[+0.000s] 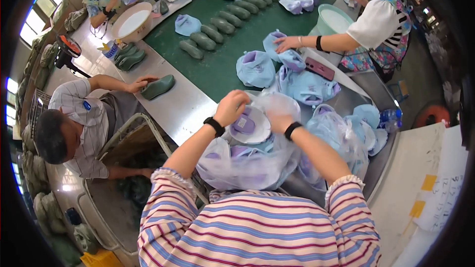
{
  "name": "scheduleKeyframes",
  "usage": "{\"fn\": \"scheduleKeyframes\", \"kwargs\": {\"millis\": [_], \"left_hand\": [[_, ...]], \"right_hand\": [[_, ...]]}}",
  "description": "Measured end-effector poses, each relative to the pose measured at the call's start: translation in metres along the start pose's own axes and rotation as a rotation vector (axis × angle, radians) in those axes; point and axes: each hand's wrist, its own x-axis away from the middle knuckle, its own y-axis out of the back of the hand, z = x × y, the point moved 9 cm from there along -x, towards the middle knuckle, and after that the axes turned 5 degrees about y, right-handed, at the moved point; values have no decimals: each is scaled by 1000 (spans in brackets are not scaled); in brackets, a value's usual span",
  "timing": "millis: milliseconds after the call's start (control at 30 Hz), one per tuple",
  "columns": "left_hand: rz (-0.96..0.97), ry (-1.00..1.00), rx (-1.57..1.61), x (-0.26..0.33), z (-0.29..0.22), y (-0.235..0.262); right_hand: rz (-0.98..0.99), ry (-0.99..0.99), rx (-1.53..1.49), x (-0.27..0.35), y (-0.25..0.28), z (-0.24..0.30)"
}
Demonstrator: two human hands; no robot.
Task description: The person is sorting and putting blue shoe components into a plastic bag.
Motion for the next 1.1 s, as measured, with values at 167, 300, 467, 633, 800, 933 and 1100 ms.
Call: {"fn": "scheduleKeyframes", "kwargs": {"millis": [167, 300, 467, 633, 800, 933, 1100], "left_hand": [[316, -149, -361, 92, -19, -43], [81, -91, -853, 88, 16, -56], [189, 456, -195, 58, 50, -38], [-187, 370, 1488, 76, 36, 24], [-191, 398, 1478, 111, 28, 37], [-168, 378, 1376, 114, 35, 35], [-268, 425, 1281, 110, 27, 34]], "right_hand": [[-509, -257, -158, 13, 88, -75], [-381, 42, -170, 11, 80, -27], [-241, 26, 129, 23, 29, 20], [-194, -91, 229, 24, 34, -8], [-382, 22, 17, 47, 109, 1], [-382, 189, -1077, 73, 148, 0], [-289, 364, -1945, 86, 136, 8]]}}
